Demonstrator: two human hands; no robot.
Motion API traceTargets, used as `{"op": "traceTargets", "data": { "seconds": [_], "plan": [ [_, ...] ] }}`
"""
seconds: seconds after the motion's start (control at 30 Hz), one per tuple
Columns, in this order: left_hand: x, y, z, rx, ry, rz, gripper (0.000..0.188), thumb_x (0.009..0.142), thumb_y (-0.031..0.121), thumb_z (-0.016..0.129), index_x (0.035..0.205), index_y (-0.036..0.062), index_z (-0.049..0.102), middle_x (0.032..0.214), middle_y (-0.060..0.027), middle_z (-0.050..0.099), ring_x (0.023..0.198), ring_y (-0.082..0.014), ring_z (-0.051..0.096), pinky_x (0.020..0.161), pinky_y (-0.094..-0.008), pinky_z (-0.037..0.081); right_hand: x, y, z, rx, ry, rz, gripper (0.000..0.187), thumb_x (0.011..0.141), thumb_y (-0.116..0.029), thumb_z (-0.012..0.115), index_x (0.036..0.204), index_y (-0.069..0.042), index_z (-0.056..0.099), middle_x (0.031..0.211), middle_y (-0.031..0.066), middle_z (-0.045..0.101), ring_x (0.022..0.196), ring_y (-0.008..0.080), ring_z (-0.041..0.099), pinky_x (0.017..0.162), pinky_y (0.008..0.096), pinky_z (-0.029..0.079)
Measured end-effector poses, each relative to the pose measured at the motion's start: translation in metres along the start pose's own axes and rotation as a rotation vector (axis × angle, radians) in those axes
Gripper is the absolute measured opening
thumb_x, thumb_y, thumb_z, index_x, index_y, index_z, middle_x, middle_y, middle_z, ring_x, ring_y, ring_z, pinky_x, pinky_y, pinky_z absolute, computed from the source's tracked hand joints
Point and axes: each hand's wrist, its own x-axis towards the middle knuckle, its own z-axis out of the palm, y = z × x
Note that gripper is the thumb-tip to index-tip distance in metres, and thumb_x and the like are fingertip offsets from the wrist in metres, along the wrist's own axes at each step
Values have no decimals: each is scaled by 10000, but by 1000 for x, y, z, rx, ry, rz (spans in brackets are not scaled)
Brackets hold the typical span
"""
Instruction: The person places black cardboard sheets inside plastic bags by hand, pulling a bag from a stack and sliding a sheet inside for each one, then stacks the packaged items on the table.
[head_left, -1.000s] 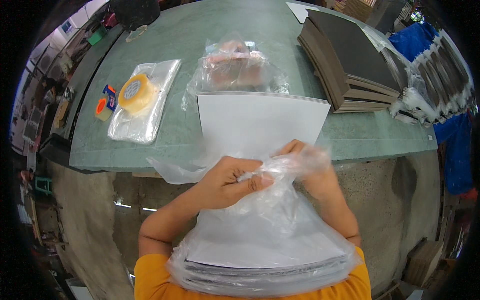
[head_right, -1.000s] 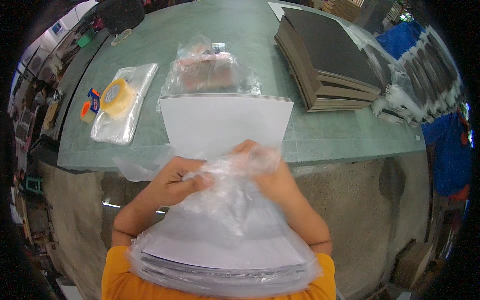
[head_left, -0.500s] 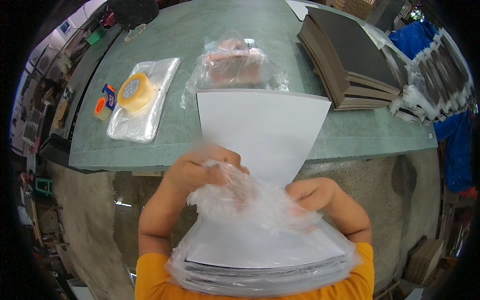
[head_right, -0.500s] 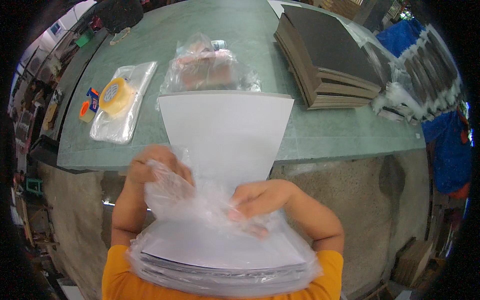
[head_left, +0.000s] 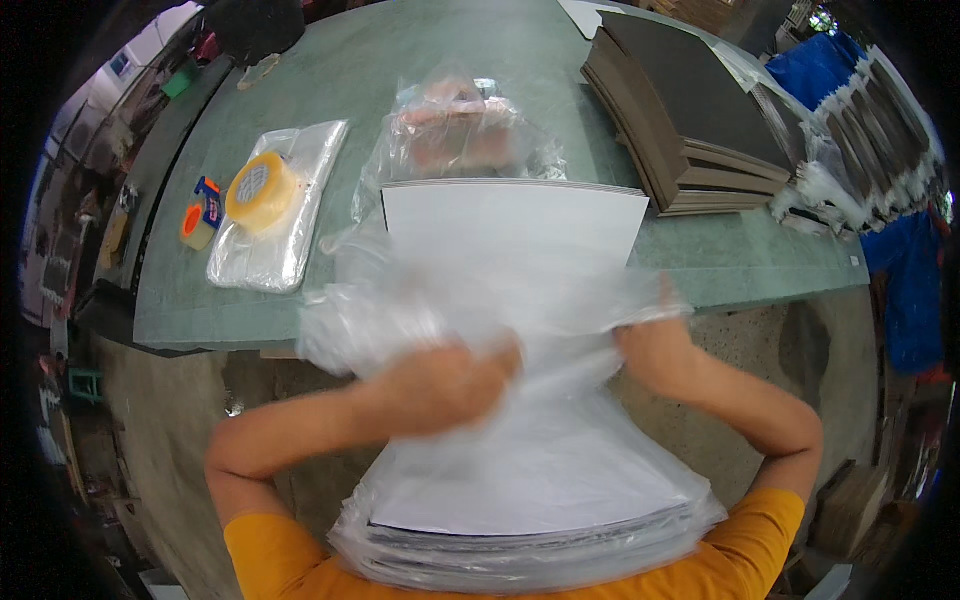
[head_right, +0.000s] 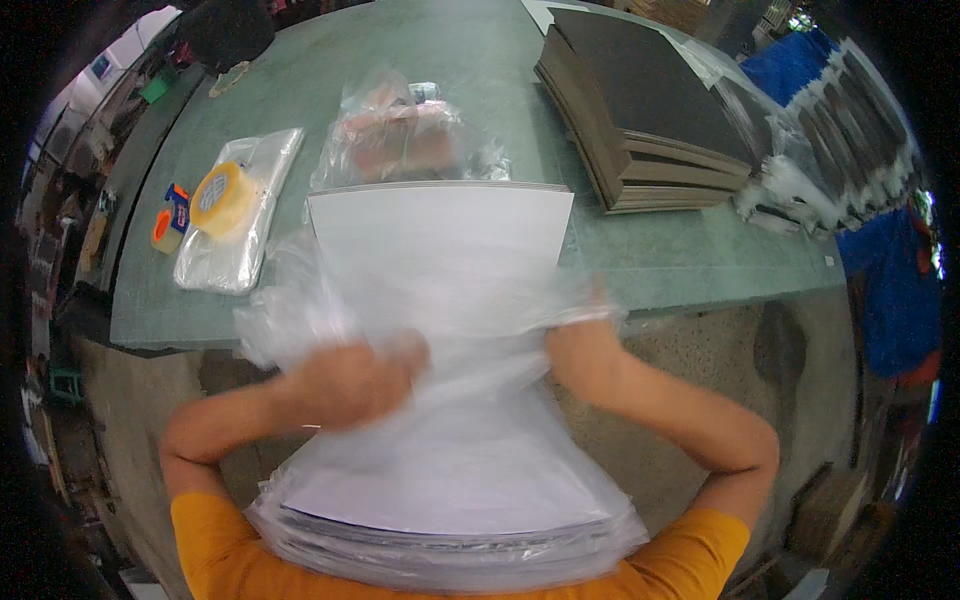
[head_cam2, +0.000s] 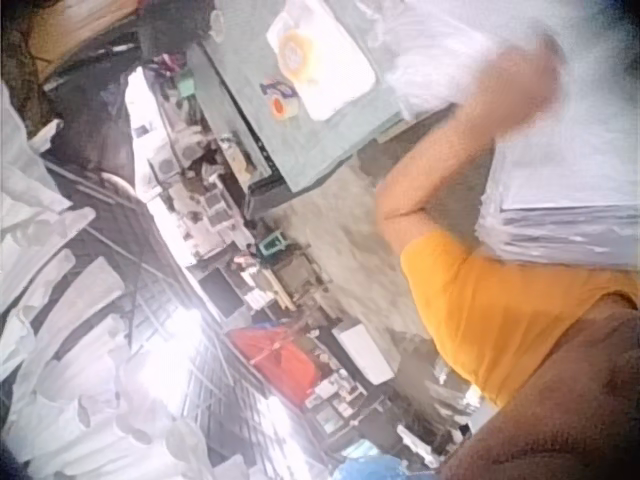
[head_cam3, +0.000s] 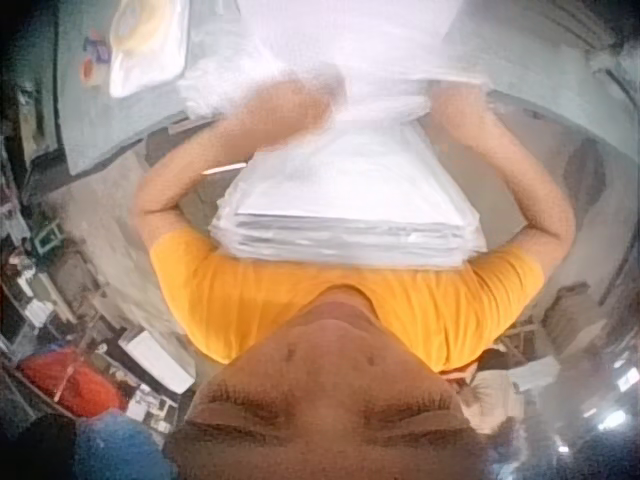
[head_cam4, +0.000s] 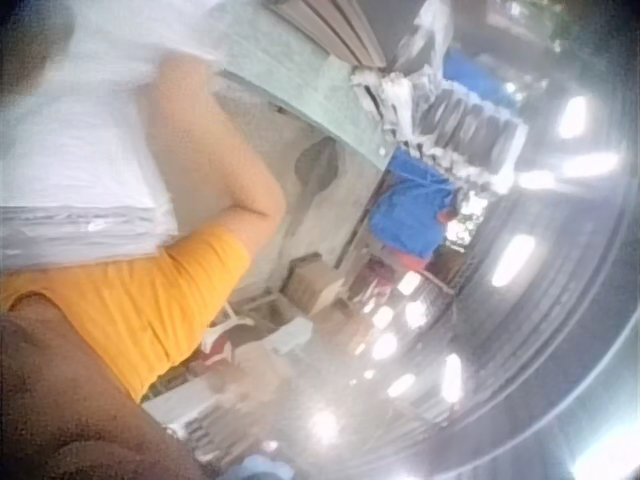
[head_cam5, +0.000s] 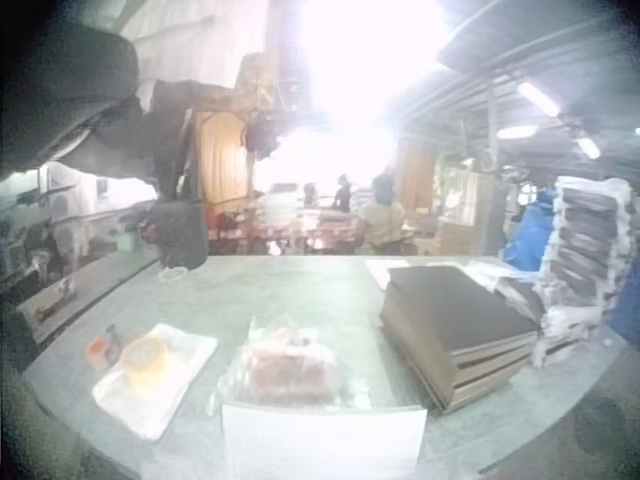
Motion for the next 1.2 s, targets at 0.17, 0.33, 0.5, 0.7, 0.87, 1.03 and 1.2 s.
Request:
{"op": "traceTargets", "data": {
  "seconds": [0.17,0.33,0.5,0.7,0.87,1.03,1.2],
  "plan": [
    [5,9,3,-522,-518,-5,92,665,137,538,709,57,551,677,-88,573,597,-187,580,444,-300,424,8,8,37,-195,109,45,292,723,-163,480,971,-53,587,1033,146,546,1042,277,466,960,511,234],
    [-30,-20,30,-197,-773,-302,116,654,145,558,671,31,552,616,-96,578,566,-244,581,467,-385,430,9,19,-35,322,-329,-41,244,708,-152,528,935,-67,562,792,85,589,832,218,562,749,396,431],
    [-23,-27,-3,-893,-675,-349,252,710,223,602,880,51,531,639,-136,551,573,-198,548,498,-314,441,20,77,-40,1229,898,851,262,593,-25,600,842,-52,525,620,47,492,593,102,499,526,247,406],
    [-51,-99,-13,-268,504,-1316,356,715,11,519,1063,84,518,949,-120,520,808,-196,524,673,-290,439,34,28,-36,778,756,479,522,549,117,477,1044,-47,500,954,108,496,873,210,496,676,304,428],
    [-22,-88,-15,-118,233,-948,558,693,-103,411,1162,194,469,972,-87,508,763,-203,502,673,-289,431,41,59,-10,578,618,586,702,528,158,445,1185,-90,444,1104,157,423,996,302,424,843,374,348],
    [-41,-80,-26,-330,402,-735,503,647,-107,491,1101,107,529,846,-90,548,702,-166,532,632,-272,437,-1,63,2,1186,651,511,498,545,115,536,1018,-40,570,1039,130,520,963,195,495,786,286,395],
    [-76,-84,-24,-1835,262,-810,441,564,25,640,990,-41,552,621,-85,564,485,-141,526,403,-243,406,-27,72,34,2365,350,89,343,623,13,625,963,4,585,927,90,596,779,126,572,623,235,450]
  ]
}}
